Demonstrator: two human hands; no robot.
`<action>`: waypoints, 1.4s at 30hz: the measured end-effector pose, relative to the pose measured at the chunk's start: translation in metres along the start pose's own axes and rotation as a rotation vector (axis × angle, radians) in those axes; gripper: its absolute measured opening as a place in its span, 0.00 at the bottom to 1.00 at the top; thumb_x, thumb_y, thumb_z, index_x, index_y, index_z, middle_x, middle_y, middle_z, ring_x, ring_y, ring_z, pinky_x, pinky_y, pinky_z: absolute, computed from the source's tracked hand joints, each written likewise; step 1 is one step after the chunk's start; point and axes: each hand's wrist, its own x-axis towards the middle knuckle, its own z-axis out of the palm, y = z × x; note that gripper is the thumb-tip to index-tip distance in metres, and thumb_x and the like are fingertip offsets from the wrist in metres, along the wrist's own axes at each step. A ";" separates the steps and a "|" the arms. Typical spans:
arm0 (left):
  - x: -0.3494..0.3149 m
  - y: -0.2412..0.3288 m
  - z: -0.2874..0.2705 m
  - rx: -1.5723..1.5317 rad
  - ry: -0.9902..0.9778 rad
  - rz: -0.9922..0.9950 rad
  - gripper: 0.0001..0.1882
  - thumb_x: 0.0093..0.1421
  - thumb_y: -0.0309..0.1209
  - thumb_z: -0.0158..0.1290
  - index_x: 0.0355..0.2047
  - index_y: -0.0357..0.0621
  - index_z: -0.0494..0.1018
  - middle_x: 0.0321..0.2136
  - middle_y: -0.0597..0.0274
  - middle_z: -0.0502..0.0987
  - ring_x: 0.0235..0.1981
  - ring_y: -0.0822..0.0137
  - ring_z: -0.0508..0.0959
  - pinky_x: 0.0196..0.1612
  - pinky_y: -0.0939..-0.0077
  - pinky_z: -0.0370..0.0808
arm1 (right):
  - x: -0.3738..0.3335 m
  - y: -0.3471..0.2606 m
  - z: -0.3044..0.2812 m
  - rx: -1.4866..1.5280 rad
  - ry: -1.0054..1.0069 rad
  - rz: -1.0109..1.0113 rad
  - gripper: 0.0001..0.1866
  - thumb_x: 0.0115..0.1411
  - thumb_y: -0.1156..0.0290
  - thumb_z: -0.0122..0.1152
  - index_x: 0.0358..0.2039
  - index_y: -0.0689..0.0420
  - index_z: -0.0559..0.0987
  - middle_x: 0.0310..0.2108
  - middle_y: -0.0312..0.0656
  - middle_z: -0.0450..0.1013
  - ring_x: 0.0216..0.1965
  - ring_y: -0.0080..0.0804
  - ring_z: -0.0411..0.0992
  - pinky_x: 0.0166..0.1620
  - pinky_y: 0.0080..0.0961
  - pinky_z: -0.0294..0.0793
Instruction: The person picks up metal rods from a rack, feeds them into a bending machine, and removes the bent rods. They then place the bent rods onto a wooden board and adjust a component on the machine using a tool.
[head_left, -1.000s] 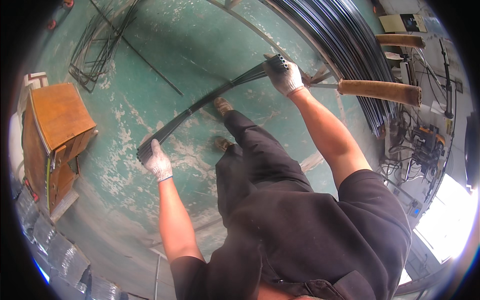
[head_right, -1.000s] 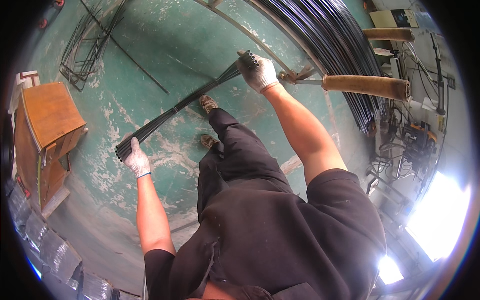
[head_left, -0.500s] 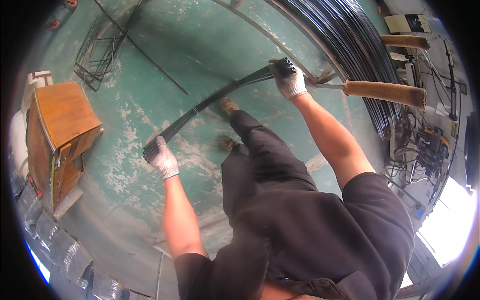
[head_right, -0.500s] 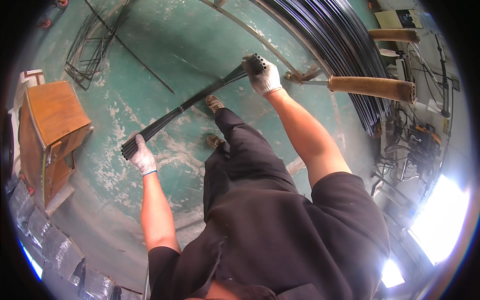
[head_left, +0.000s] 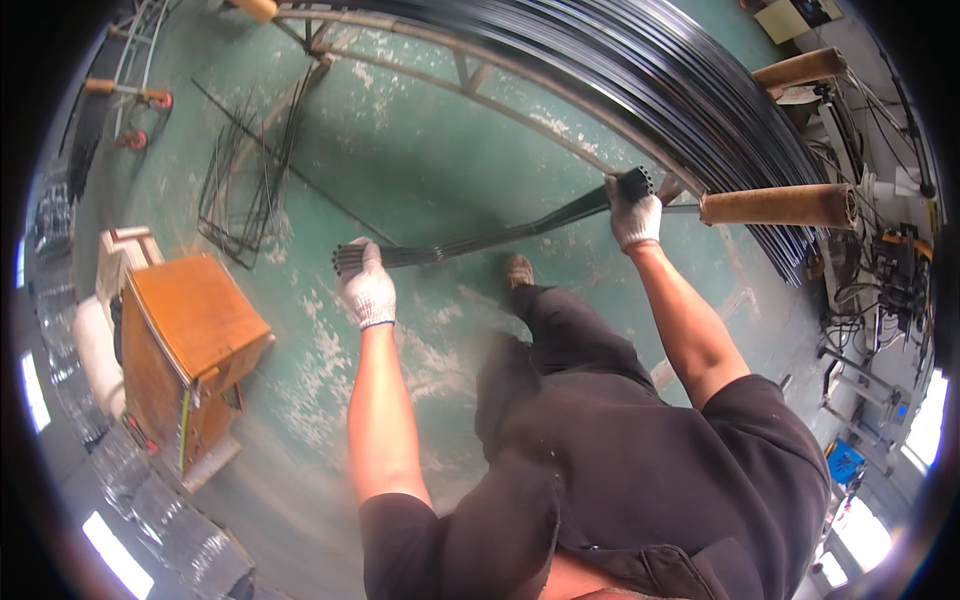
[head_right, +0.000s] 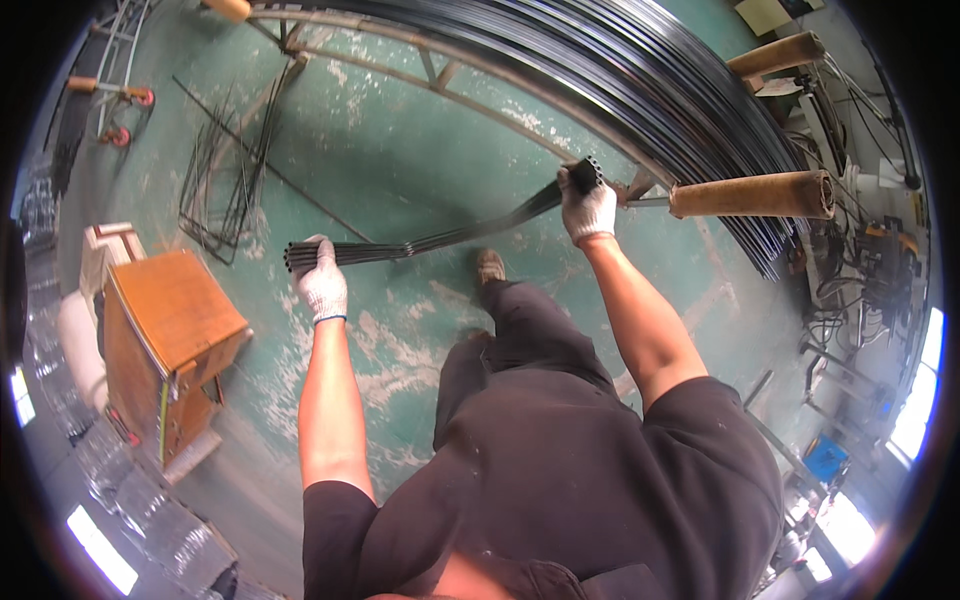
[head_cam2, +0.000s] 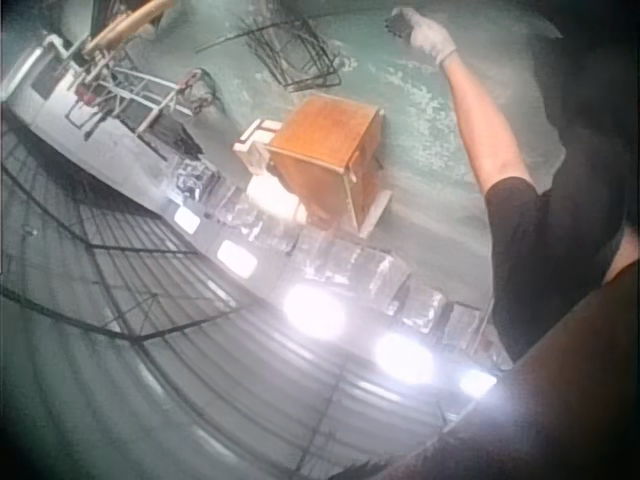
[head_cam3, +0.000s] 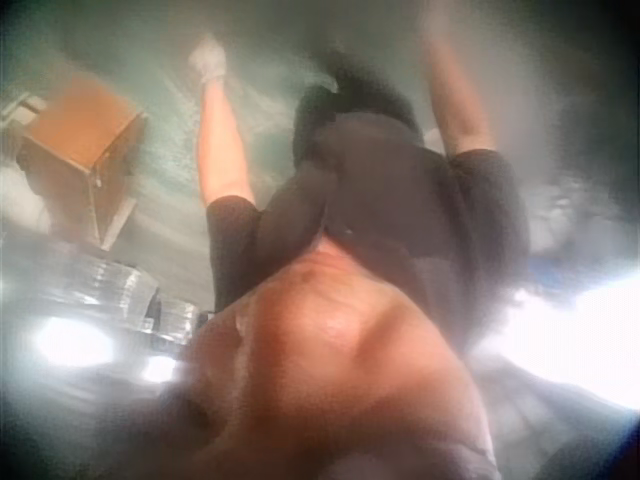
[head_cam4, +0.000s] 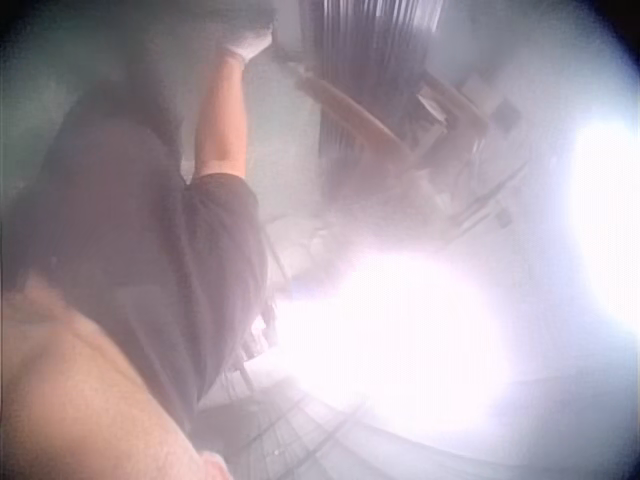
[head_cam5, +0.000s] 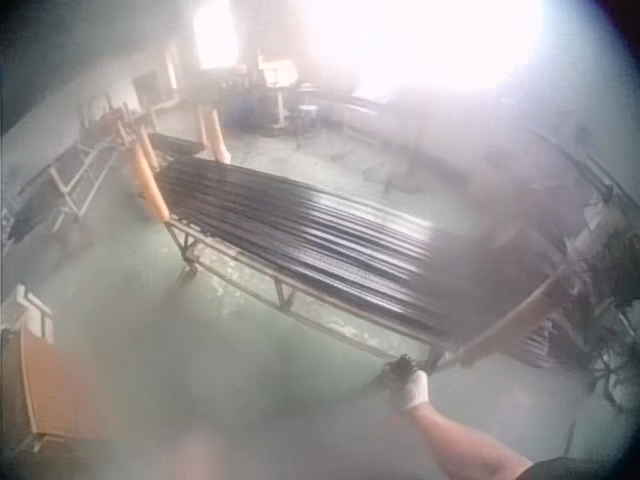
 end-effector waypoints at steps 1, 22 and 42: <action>0.019 0.006 0.019 0.019 -0.080 0.015 0.07 0.69 0.27 0.66 0.44 0.39 0.86 0.40 0.65 0.88 0.41 0.69 0.85 0.49 0.69 0.80 | 0.005 0.005 -0.006 0.077 0.003 0.121 0.13 0.73 0.58 0.69 0.46 0.55 0.86 0.38 0.49 0.85 0.41 0.49 0.85 0.45 0.40 0.82; 0.194 0.113 0.376 0.245 -0.535 0.132 0.18 0.64 0.37 0.69 0.49 0.39 0.86 0.46 0.57 0.90 0.49 0.61 0.88 0.57 0.64 0.80 | 0.086 0.088 0.014 0.248 0.444 0.734 0.12 0.71 0.61 0.74 0.48 0.53 0.90 0.41 0.40 0.88 0.44 0.31 0.84 0.54 0.29 0.79; 0.203 0.153 0.435 0.379 -0.554 0.222 0.14 0.67 0.36 0.65 0.49 0.45 0.87 0.44 0.58 0.89 0.47 0.60 0.87 0.55 0.62 0.80 | 0.134 0.106 0.011 -0.066 0.239 0.972 0.22 0.67 0.44 0.68 0.47 0.49 0.88 0.39 0.49 0.87 0.45 0.56 0.85 0.52 0.46 0.83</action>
